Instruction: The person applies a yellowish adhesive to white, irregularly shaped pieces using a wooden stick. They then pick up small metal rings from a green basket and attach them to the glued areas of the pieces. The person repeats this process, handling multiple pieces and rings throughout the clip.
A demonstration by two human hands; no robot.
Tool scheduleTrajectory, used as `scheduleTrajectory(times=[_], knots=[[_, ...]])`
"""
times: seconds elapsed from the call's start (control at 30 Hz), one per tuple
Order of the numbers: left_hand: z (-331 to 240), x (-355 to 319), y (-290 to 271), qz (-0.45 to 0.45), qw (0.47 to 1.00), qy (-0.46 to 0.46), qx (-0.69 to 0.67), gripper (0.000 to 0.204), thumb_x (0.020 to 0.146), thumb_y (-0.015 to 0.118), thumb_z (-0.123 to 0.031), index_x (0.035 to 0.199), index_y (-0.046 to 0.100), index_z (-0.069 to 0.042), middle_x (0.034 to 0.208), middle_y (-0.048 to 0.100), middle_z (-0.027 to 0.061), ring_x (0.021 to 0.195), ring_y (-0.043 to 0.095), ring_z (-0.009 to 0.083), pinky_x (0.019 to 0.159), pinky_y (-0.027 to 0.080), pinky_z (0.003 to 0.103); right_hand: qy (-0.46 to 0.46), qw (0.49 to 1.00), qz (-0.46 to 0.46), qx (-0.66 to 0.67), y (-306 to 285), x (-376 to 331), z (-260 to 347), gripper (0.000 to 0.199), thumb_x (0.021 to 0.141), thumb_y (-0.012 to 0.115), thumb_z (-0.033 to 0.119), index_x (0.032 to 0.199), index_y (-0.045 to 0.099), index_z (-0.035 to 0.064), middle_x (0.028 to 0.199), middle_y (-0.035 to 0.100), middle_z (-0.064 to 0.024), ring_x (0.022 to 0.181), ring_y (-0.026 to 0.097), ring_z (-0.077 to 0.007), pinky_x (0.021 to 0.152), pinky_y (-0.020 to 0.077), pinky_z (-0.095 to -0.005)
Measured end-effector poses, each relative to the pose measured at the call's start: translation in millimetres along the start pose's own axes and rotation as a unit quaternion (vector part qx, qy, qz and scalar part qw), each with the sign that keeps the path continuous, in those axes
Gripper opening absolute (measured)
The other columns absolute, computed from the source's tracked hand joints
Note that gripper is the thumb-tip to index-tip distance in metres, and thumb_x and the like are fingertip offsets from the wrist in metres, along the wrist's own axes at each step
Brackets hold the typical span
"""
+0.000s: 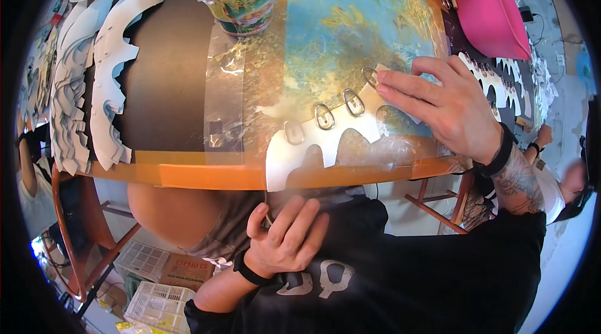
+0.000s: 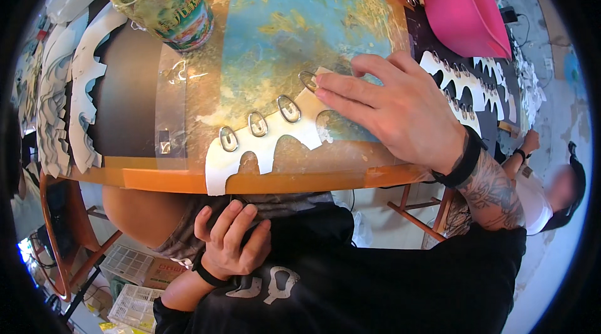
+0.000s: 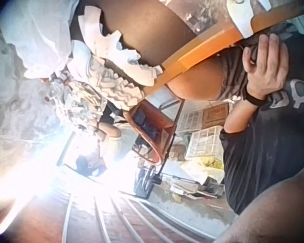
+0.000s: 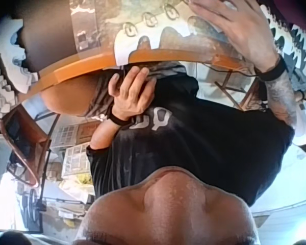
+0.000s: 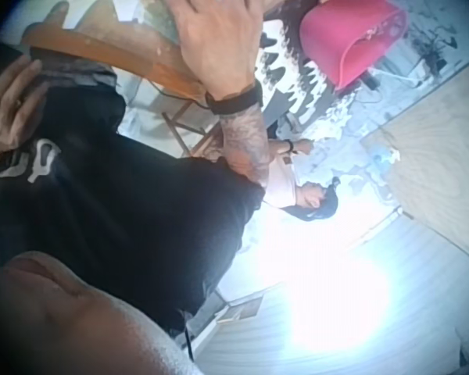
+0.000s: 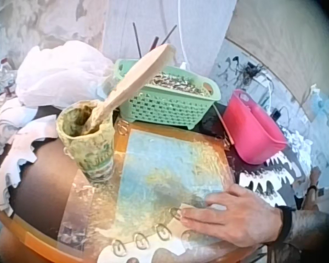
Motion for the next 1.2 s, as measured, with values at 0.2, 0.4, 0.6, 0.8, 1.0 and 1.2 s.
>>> scheduleTrajectory(times=[0.2,0.4,0.6,0.8,1.0,1.2], knots=[[7,4,-6,-0.011,0.999,0.0,0.042,0.022,0.088,0.069,-0.02,0.11,0.072,-0.02,0.128,0.069,0.0059,0.119,0.064,0.0225,0.117,0.028,0.054,0.003,1.0,-0.02,0.014,0,0,1,0.052,0.079,0.063,0.011,0.13,0.071,0.0124,0.143,0.066,0.003,0.109,0.062,-0.0257,0.088,0.0468,-0.0374],[36,42,-41,-0.061,0.985,-0.109,0.116,0.028,0.083,0.078,-0.021,0.109,0.074,-0.012,0.107,0.063,0.006,0.096,0.058,0.0268,0.089,0.037,0.045,0.109,0.97,-0.11,0.185,4,-10,-6,0.037,0.086,0.067,0.0,0.123,0.07,0.0052,0.129,0.068,-0.0103,0.106,0.063,-0.0319,0.093,0.05,-0.0411],[35,75,-41,0.019,0.976,-0.165,0.142,0.034,0.087,0.08,-0.033,0.106,0.072,-0.006,0.106,0.062,0.0117,0.094,0.057,0.0315,0.09,0.035,0.044,0.309,0.904,-0.134,0.265,19,-42,6,0.017,0.091,0.073,0.01,0.104,0.067,0.0006,0.106,0.063,-0.0142,0.1,0.064,-0.0298,0.089,0.0504,-0.036],[24,84,-39,0.006,0.97,-0.198,0.138,0.024,0.084,0.083,-0.02,0.1,0.069,-0.009,0.105,0.064,0.0099,0.097,0.058,0.0312,0.093,0.039,0.043,0.348,0.873,-0.172,0.296,29,-47,16,0.019,0.09,0.075,0.017,0.099,0.064,0.0036,0.101,0.062,-0.0122,0.091,0.064,-0.0325,0.077,0.0507,-0.0407],[21,91,-42,-0.014,0.964,-0.265,0.029,0.016,0.085,0.08,-0.009,0.096,0.069,-0.008,0.093,0.065,0.0082,0.084,0.06,0.0291,0.082,0.044,0.041,0.338,0.868,-0.196,0.308,31,-47,17,0.022,0.093,0.072,0.025,0.099,0.064,0.0047,0.099,0.066,-0.0154,0.091,0.067,-0.0386,0.078,0.0528,-0.0481],[21,106,-51,0.031,0.937,-0.348,-0.007,0.006,0.09,0.074,-0.009,0.09,0.071,-0.004,0.078,0.066,0.011,0.07,0.061,0.0274,0.068,0.048,0.039,0.335,0.844,-0.227,0.352,20,-45,20,0.013,0.094,0.062,0.017,0.098,0.064,0.0039,0.089,0.07,-0.0164,0.088,0.068,-0.0402,0.075,0.052,-0.0505]])
Point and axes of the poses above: each hand's wrist, its own x-axis towards the middle knuckle, its own y-axis out of the palm, z = x × y, the point moved 2 cm from there along x, towards the middle knuckle
